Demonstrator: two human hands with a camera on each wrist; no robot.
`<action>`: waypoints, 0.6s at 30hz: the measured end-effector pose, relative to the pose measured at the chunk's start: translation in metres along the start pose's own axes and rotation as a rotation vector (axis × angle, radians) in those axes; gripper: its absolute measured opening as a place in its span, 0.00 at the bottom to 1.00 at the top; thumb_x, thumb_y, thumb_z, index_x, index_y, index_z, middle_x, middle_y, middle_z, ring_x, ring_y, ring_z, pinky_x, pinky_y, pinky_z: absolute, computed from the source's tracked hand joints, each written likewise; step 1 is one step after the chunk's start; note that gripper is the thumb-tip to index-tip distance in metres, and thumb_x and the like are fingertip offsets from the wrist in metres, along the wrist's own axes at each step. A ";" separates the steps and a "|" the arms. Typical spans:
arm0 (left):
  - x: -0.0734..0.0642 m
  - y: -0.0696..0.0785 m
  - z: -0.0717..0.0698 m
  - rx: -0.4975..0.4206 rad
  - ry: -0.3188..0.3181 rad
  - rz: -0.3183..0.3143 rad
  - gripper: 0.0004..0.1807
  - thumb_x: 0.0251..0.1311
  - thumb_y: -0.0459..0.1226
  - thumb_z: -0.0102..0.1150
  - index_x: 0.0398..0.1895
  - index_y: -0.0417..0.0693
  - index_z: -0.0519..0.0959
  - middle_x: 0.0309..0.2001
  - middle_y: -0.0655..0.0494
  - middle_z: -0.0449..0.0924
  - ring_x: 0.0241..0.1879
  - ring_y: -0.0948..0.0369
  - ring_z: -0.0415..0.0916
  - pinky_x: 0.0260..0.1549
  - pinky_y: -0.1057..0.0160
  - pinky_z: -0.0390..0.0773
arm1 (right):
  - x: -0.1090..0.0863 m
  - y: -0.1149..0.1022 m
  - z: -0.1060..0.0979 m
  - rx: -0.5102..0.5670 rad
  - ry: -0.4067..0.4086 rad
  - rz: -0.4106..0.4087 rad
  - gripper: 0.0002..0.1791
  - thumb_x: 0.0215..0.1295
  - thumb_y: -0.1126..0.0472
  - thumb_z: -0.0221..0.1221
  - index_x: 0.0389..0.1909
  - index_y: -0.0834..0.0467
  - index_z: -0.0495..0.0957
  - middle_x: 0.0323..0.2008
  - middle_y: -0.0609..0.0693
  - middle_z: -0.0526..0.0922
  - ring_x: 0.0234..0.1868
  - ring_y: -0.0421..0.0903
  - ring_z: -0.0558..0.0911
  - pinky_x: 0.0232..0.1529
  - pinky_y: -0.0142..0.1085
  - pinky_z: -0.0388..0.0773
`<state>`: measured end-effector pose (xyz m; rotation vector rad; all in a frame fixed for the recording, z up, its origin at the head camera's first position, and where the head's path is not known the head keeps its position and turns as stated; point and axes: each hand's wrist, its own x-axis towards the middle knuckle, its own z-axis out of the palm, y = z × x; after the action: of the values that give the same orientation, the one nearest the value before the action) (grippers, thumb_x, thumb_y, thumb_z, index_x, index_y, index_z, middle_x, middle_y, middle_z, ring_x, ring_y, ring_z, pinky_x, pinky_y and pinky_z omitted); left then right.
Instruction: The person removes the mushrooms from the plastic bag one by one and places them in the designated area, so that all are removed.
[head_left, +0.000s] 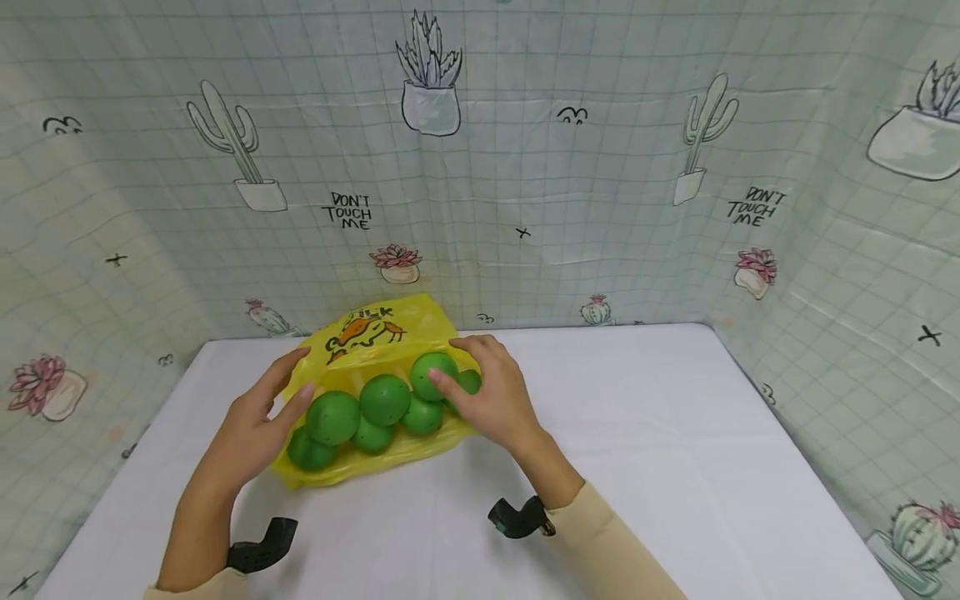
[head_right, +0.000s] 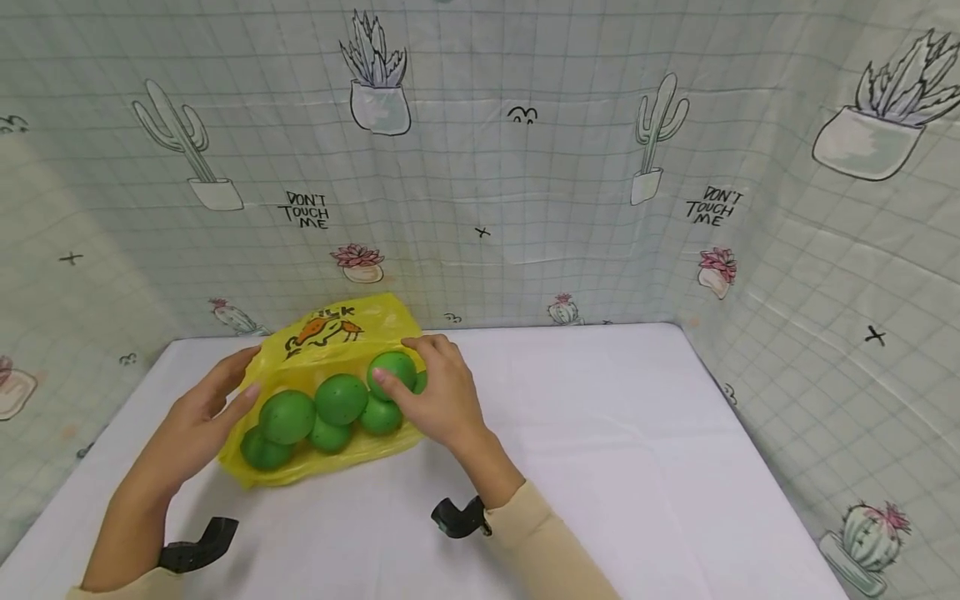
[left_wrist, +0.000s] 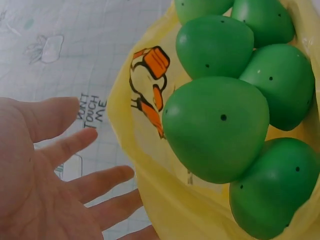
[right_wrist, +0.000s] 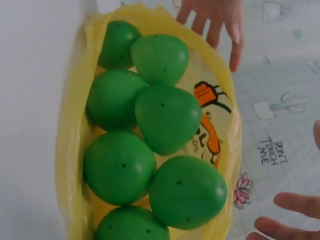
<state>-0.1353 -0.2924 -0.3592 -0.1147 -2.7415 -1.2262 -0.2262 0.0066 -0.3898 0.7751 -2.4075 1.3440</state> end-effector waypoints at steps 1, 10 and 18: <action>-0.002 -0.001 -0.001 -0.012 0.001 0.005 0.36 0.82 0.49 0.50 0.85 0.48 0.54 0.83 0.38 0.50 0.78 0.30 0.50 0.69 0.21 0.54 | 0.000 -0.001 0.002 0.006 0.006 -0.008 0.31 0.68 0.45 0.68 0.62 0.63 0.81 0.59 0.57 0.81 0.65 0.57 0.78 0.66 0.57 0.75; -0.014 -0.006 -0.003 -0.088 -0.011 0.034 0.29 0.80 0.42 0.53 0.80 0.46 0.64 0.82 0.38 0.53 0.80 0.32 0.47 0.70 0.21 0.50 | 0.001 -0.008 0.018 0.038 -0.023 -0.032 0.28 0.64 0.48 0.72 0.59 0.62 0.83 0.56 0.55 0.82 0.61 0.56 0.79 0.61 0.55 0.78; -0.015 -0.015 0.002 -0.083 -0.052 0.069 0.22 0.76 0.33 0.57 0.71 0.44 0.74 0.81 0.34 0.54 0.80 0.32 0.45 0.68 0.19 0.50 | -0.001 -0.012 0.026 0.014 -0.030 -0.046 0.28 0.64 0.48 0.72 0.58 0.62 0.83 0.56 0.56 0.81 0.60 0.57 0.80 0.61 0.56 0.77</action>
<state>-0.1224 -0.3011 -0.3735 -0.2502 -2.7053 -1.3369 -0.2183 -0.0208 -0.3957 0.8548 -2.3909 1.3426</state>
